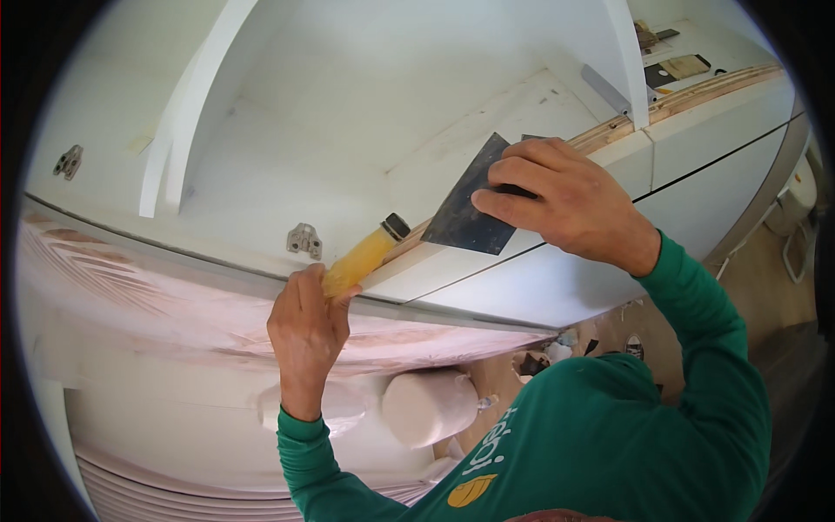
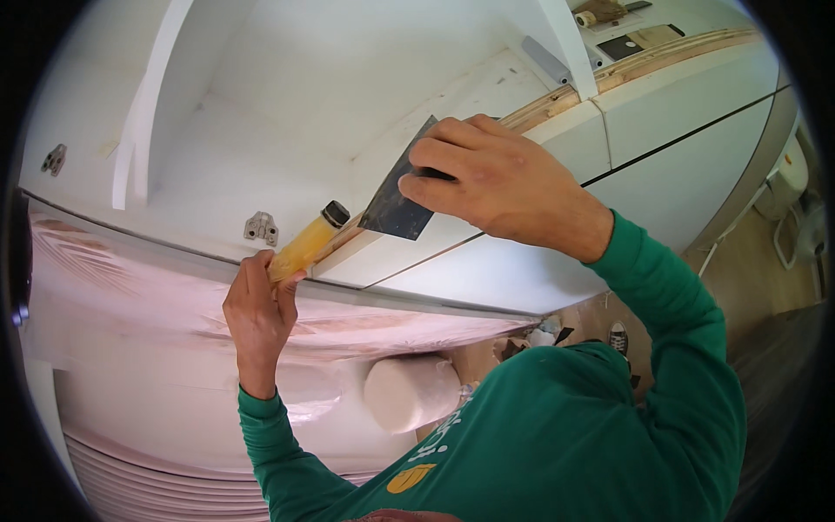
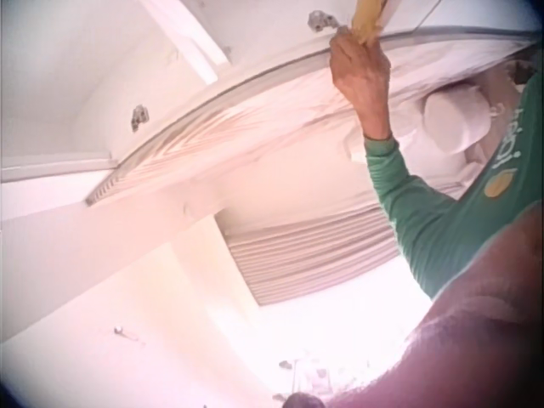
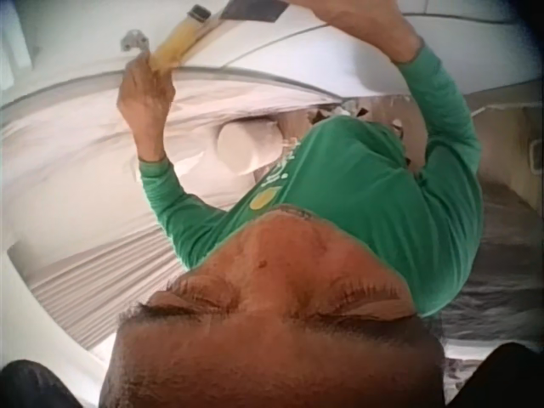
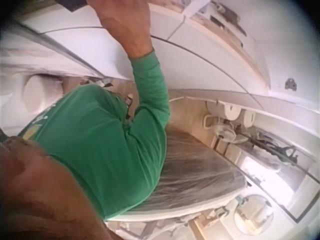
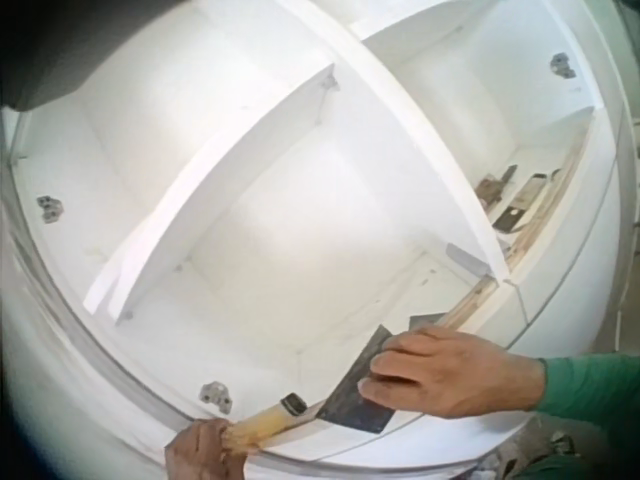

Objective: The person applies a liquid substance from a small bottle to the unfinished edge of a white cabinet using a scraper and their fingers. They apply the liquid, spread it with the scraper, and smooth the area.

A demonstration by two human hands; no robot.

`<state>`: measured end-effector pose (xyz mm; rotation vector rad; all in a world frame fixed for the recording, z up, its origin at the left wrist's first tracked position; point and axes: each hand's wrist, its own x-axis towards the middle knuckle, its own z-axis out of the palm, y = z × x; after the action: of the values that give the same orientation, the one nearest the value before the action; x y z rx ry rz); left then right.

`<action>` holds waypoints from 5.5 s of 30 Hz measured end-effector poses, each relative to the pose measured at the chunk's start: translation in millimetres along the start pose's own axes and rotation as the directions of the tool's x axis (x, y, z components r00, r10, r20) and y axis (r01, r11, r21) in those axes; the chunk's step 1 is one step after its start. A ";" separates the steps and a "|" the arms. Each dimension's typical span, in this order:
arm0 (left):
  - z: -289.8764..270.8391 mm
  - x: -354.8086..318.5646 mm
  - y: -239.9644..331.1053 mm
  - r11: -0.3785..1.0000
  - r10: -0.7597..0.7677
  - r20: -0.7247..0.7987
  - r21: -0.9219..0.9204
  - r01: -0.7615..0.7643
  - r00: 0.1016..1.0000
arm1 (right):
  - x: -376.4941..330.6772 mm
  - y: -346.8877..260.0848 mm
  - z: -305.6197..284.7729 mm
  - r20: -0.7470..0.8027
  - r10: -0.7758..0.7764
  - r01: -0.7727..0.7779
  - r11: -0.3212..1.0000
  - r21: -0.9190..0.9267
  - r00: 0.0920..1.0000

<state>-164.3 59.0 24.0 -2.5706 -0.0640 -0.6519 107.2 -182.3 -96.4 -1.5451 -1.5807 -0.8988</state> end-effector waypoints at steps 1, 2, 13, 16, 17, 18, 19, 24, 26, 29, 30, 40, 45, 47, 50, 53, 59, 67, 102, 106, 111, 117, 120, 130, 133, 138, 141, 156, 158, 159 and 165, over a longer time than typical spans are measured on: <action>0.7 -2.0 -0.5 1.000 0.015 0.007 -0.007 -0.015 1.000 | -0.8 -0.5 -1.5 -0.001 0.005 -0.005 1.000 0.001 1.000; 2.0 -3.6 -1.2 0.999 0.031 0.013 -0.014 -0.030 0.999 | -1.6 -1.1 -2.3 -0.003 0.010 -0.010 1.000 0.003 1.000; -10.8 -9.4 3.5 0.997 0.078 0.058 -0.003 -0.078 0.995 | -2.7 -1.8 -9.4 -0.027 -0.019 0.018 0.999 -0.037 0.999; -21.6 -3.9 11.1 0.998 0.032 0.039 0.048 -0.033 0.999 | -1.2 0.3 -14.3 -0.019 -0.022 0.021 0.999 -0.046 1.000; -24.6 -1.3 5.9 0.998 0.024 0.025 0.049 -0.025 0.999 | -1.1 0.5 -15.2 -0.016 -0.023 0.022 0.999 -0.045 1.000; -26.2 0.1 1.7 0.999 0.016 0.010 0.050 -0.016 1.000 | -1.9 -0.1 -15.4 -0.014 -0.021 0.020 0.999 -0.047 1.000; -25.4 2.2 -1.2 0.999 0.031 0.000 0.028 -0.031 1.000 | -3.4 -0.1 -15.0 -0.015 -0.014 0.013 0.998 -0.053 1.000; -19.1 7.0 -13.6 0.987 0.020 -0.032 -0.156 -0.024 0.999 | -5.5 -0.7 -10.5 -0.010 -0.001 0.000 0.998 -0.063 1.000; -19.8 7.6 -15.9 0.979 0.009 -0.023 -0.206 -0.013 1.000 | -5.2 0.4 -8.2 -0.029 -0.012 0.011 0.998 -0.056 0.999; -21.0 7.3 -18.5 0.966 0.009 0.003 -0.260 -0.008 1.000 | -4.2 2.8 -6.7 -0.088 -0.033 0.025 0.996 -0.091 0.996; -21.0 7.1 -18.8 0.961 0.012 0.014 -0.275 -0.008 1.000 | -3.7 3.2 -7.2 -0.093 -0.032 0.023 0.995 -0.099 0.995; -23.0 8.1 -18.7 0.927 -0.032 0.013 -0.373 0.035 0.999 | 3.2 0.2 3.4 -0.084 0.010 -0.016 0.997 -0.069 0.996; -24.2 9.7 -20.6 0.914 -0.017 0.022 -0.405 0.024 1.000 | 5.4 6.3 3.8 -0.065 0.013 -0.013 1.000 -0.008 0.998; -23.2 8.9 -22.9 0.878 0.003 0.026 -0.478 0.010 1.000 | 6.7 12.2 4.2 -0.045 0.013 -0.008 0.994 0.113 0.999; -23.3 2.6 -26.2 0.817 -0.027 0.050 -0.575 0.050 0.998 | 11.1 18.4 -6.4 -0.007 0.043 -0.035 0.900 0.435 0.999; -25.7 -3.2 -29.2 0.764 -0.050 0.042 -0.642 0.066 0.998 | 16.5 16.6 -14.1 -0.067 0.001 0.033 0.861 0.507 0.998; -29.3 -6.6 -29.8 0.699 -0.068 0.028 -0.712 0.068 0.997 | 17.3 20.4 -10.5 -0.108 0.051 0.021 0.817 0.577 0.993; -30.9 -10.4 -34.9 0.686 0.010 0.067 -0.726 0.042 0.998 | 22.2 23.4 -5.3 -0.097 0.041 0.030 0.772 0.635 0.994; -16.1 -36.0 -23.4 0.707 0.047 0.006 -0.707 -0.029 0.999 | 34.7 7.6 -22.0 -0.130 0.092 -0.006 0.838 0.546 0.987; 21.9 -113.6 -3.1 0.624 -0.279 -0.164 -0.780 0.049 0.946 | 33.7 -37.3 -54.5 -0.017 -0.010 0.010 1.000 -0.005 1.000; 93.7 -208.7 39.0 0.276 -0.812 -0.170 -0.955 0.109 0.559 | 52.7 -86.7 -63.0 0.299 -0.032 0.137 0.932 -0.336 0.954; 128.7 -228.0 56.0 0.201 -0.848 -0.202 -0.978 -0.054 0.489 | 85.8 -109.6 -50.6 0.480 0.046 0.146 0.924 -0.354 0.876; 135.3 -228.9 57.4 0.089 -0.832 -0.162 -0.983 -0.160 0.531 | 88.4 -106.9 -47.4 0.519 0.098 0.085 0.944 -0.318 0.849; 159.1 -238.7 48.3 -0.090 -0.841 -0.033 -0.976 -0.201 0.540 | 96.5 -86.8 -28.9 0.529 0.192 -0.016 0.948 -0.319 0.827; 164.2 -237.1 48.7 -0.119 -0.857 0.001 -0.974 -0.195 0.516 | 101.3 -78.5 -29.5 0.507 0.210 -0.073 0.958 -0.277 0.836; 161.5 -245.4 44.0 -0.027 -0.831 -0.048 -0.992 -0.126 0.555 | 103.5 -78.1 -44.2 0.502 0.322 -0.216 0.941 -0.259 0.803; 163.2 -257.6 44.0 0.007 -0.824 -0.049 -0.997 -0.077 0.564 | 98.1 -86.9 -43.6 0.502 0.271 -0.187 0.959 -0.214 0.821; 162.4 -282.6 57.4 0.014 -0.828 -0.005 -1.000 0.012 0.561 | 102.2 -98.6 -31.6 0.546 0.210 -0.021 0.943 -0.332 0.811; 161.8 -282.4 57.6 0.016 -0.832 -0.006 -1.000 0.014 0.555 | 103.8 -102.1 -38.5 0.550 0.251 -0.056 0.936 -0.347 0.796; 161.5 -281.0 58.5 0.015 -0.837 -0.010 -1.000 0.004 0.547 | 102.8 -101.5 -37.4 0.554 0.220 -0.044 0.949 -0.313 0.803; 162.5 -275.6 63.7 0.002 -0.841 0.005 -1.000 0.012 0.541 | 104.8 -100.1 -30.5 0.603 0.226 -0.013 0.942 -0.335 0.765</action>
<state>-327.2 98.3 -255.9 -3.1470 -0.5246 -2.7277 7.8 -161.4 11.5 -2.3378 -1.8153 -0.5888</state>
